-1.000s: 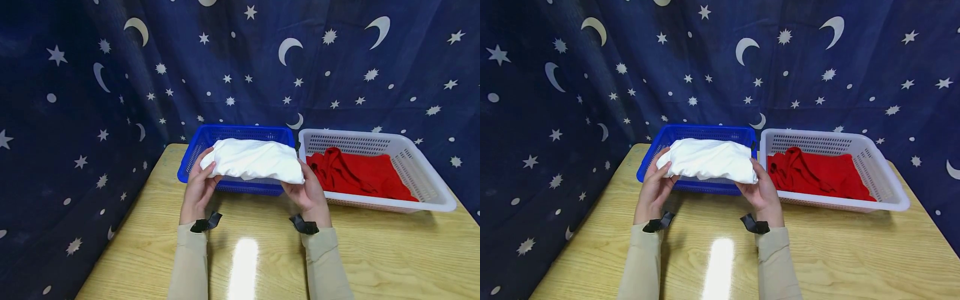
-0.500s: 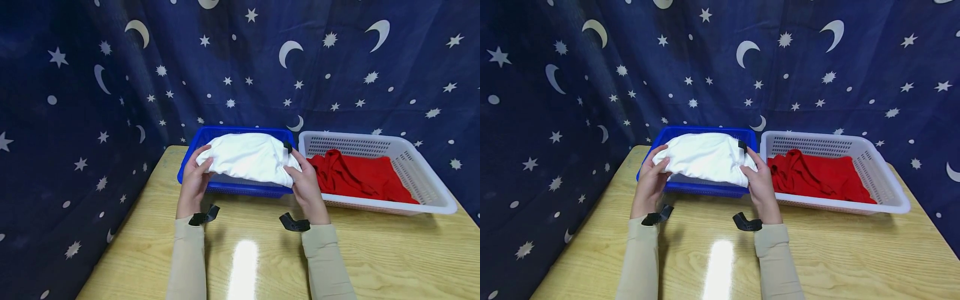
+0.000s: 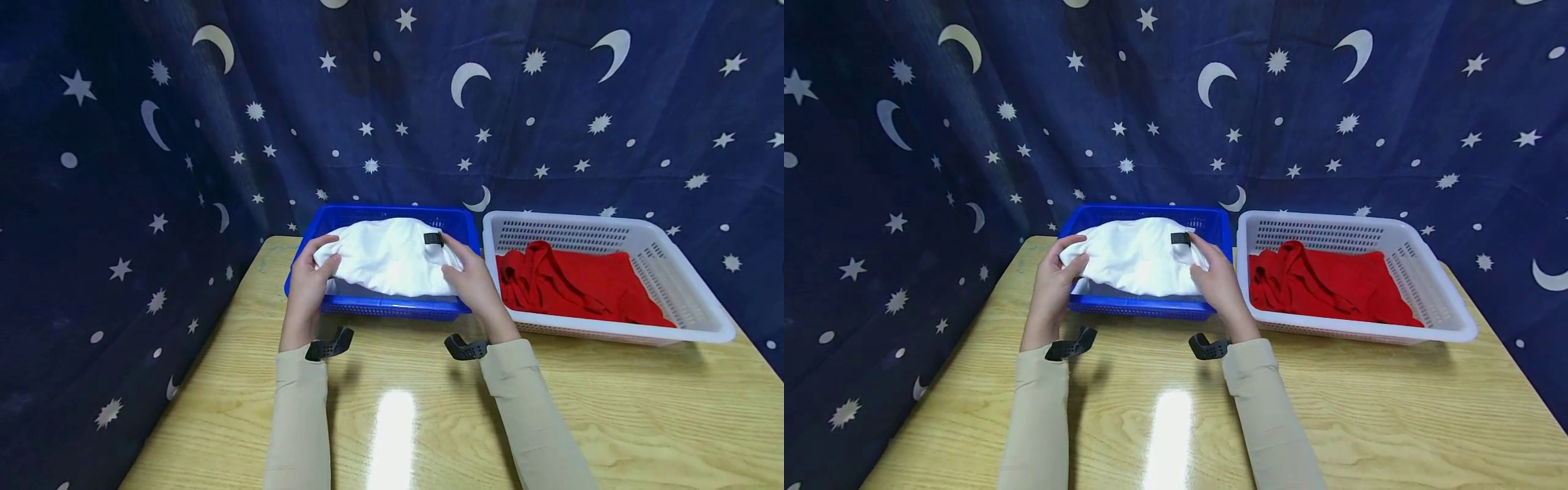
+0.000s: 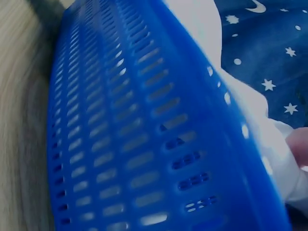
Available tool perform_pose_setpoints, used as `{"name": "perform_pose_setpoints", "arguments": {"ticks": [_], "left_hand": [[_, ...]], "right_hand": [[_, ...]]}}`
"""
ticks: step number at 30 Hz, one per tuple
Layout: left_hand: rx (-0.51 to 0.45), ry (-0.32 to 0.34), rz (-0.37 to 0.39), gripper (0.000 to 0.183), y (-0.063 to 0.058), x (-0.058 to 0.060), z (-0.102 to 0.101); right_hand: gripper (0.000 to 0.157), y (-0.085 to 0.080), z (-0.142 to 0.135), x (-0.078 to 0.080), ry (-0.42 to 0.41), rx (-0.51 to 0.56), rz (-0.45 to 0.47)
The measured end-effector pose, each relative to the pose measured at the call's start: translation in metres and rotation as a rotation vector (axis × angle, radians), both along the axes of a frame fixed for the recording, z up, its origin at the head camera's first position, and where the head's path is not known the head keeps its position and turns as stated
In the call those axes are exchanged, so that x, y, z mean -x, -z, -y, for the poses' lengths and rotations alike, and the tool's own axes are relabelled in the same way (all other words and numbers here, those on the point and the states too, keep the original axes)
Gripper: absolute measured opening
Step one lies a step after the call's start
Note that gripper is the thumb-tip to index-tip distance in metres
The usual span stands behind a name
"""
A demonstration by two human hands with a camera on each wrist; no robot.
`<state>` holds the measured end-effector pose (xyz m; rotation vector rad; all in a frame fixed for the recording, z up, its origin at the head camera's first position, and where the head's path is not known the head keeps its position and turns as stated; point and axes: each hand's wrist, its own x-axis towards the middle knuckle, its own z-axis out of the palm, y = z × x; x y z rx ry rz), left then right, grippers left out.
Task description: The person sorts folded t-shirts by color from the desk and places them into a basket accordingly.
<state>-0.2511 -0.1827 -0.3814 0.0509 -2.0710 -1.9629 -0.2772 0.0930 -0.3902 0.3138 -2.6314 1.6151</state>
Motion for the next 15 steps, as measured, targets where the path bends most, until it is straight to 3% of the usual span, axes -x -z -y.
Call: {"name": "perform_pose_setpoints", "arguments": {"ticks": [6,15], "left_hand": [[0.329,-0.072,0.016,0.031,0.0055,0.0014,-0.0004],[0.722,-0.185,-0.020,0.036,0.0085,0.0014,-0.0081]], "right_hand": [[0.059,0.0016,0.0020,0.0016,-0.035,-0.169,-0.068],[0.059,0.0037,0.0100,-0.0005,-0.038,-0.260,-0.225]]}}
